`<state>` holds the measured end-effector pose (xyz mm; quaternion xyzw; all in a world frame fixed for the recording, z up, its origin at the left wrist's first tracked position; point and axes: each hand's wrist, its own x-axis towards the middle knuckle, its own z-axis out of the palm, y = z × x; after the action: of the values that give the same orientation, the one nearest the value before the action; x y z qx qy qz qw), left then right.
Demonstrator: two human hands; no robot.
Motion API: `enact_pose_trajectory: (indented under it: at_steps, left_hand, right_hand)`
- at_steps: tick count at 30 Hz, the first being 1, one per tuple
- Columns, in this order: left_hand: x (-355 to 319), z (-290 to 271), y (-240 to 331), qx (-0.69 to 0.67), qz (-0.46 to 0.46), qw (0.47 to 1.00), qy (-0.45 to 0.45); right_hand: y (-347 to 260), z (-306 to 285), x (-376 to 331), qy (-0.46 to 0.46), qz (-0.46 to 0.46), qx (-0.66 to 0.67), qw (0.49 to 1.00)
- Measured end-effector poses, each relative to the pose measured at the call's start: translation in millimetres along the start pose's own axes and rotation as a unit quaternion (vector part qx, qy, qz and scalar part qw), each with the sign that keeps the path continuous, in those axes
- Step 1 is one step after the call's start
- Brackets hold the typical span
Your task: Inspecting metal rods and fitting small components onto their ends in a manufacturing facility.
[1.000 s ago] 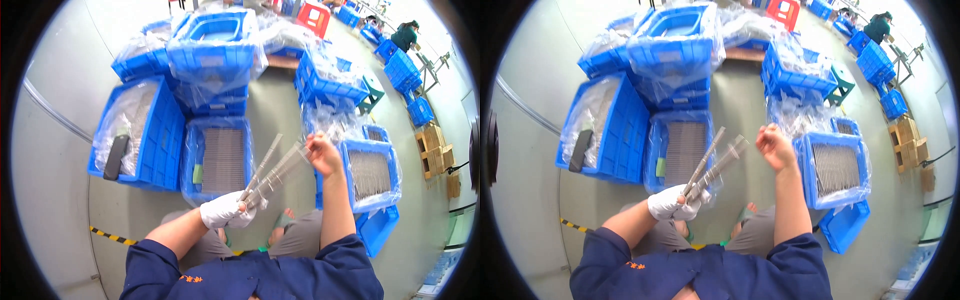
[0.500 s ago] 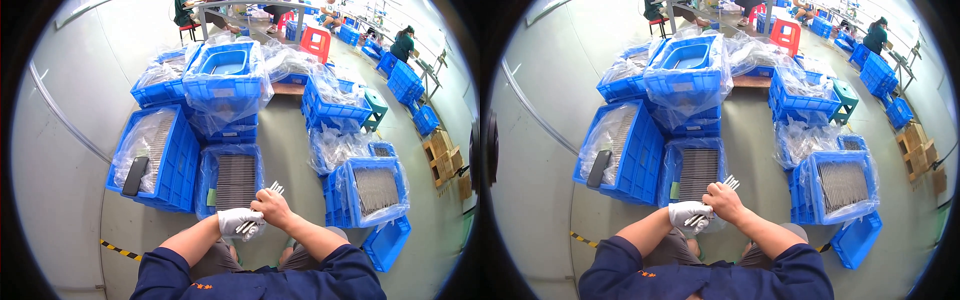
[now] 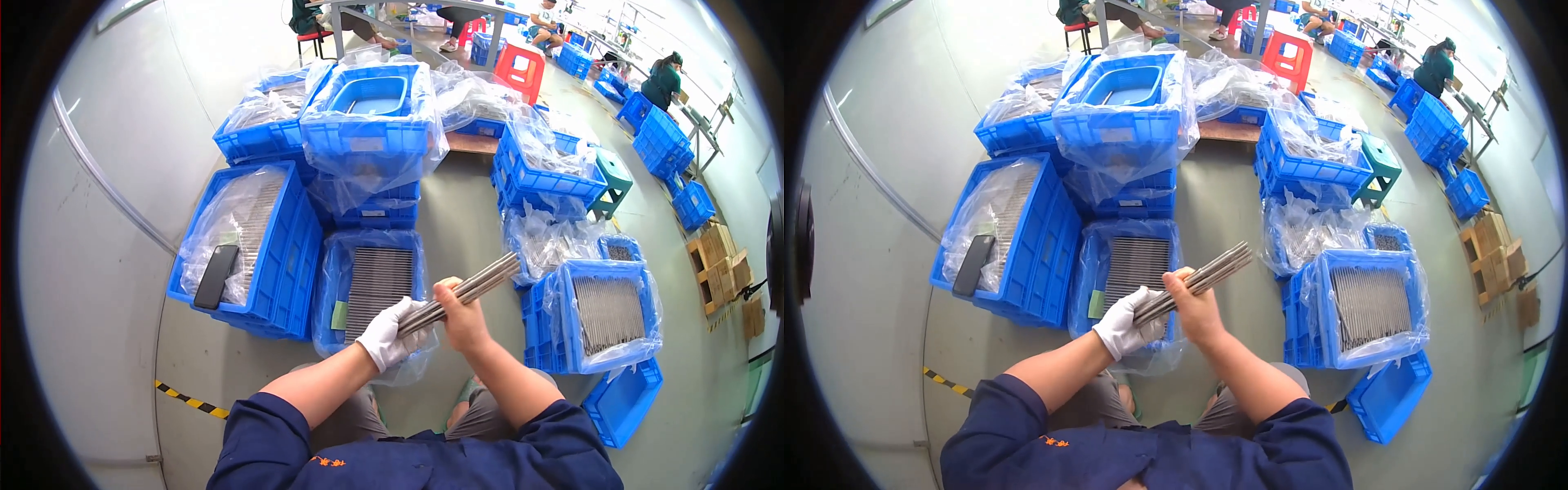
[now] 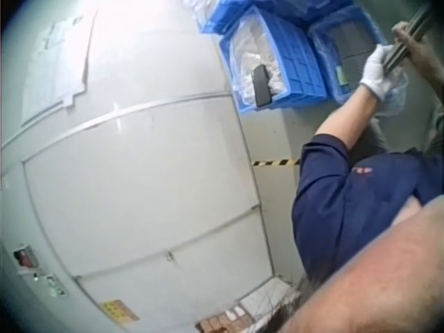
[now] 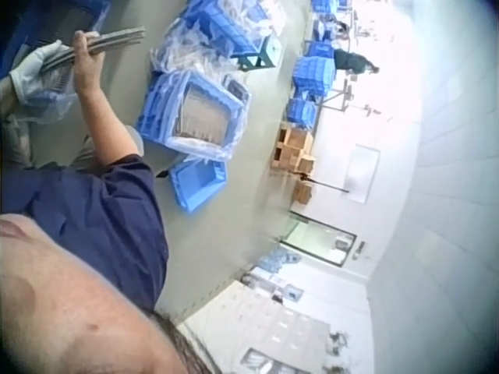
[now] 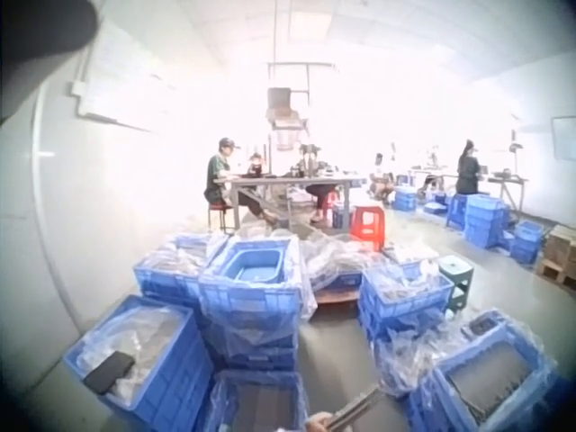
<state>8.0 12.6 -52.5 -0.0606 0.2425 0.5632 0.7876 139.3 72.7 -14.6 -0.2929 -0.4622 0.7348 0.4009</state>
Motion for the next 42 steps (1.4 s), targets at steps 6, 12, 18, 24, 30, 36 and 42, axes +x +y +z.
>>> enact_pose_trajectory:
  at_steps: [6,12,18,24,30,36,42]
  left_hand:
    - [-26.7,24.8,-4.7,0.241,-0.181,0.936,-0.182]
    - [-38.8,38.5,-9.2,0.374,-0.082,0.924,-0.011]
    - [-42.9,31.1,16.7,0.444,0.035,0.894,0.04]
    - [-40.7,25.2,24.4,0.491,0.12,0.862,0.046]
    - [-45.3,40.4,24.6,0.495,0.089,0.86,0.088]
    - [-48.6,45.3,20.0,0.53,0.082,0.839,0.094]
    - [-49.7,43.8,16.7,0.503,0.078,0.856,0.096]
  right_hand:
    - [-15.2,-11.9,3.4,-0.166,0.082,0.073,0.98]
    - [-1.7,-11.6,5.6,-0.048,0.176,0.008,0.983]
    - [-5.7,-44.1,12.5,0.052,0.199,0.074,0.976]
    - [-5.6,-32.2,-4.8,-0.182,-0.024,-0.454,0.872]
    - [-36.7,-41.8,11.7,-0.056,0.027,-0.328,0.943]
    - [-51.2,-51.9,16.5,-0.007,-0.05,0.132,0.99]
    - [-45.0,-41.7,11.7,0.022,-0.125,-0.052,0.991]
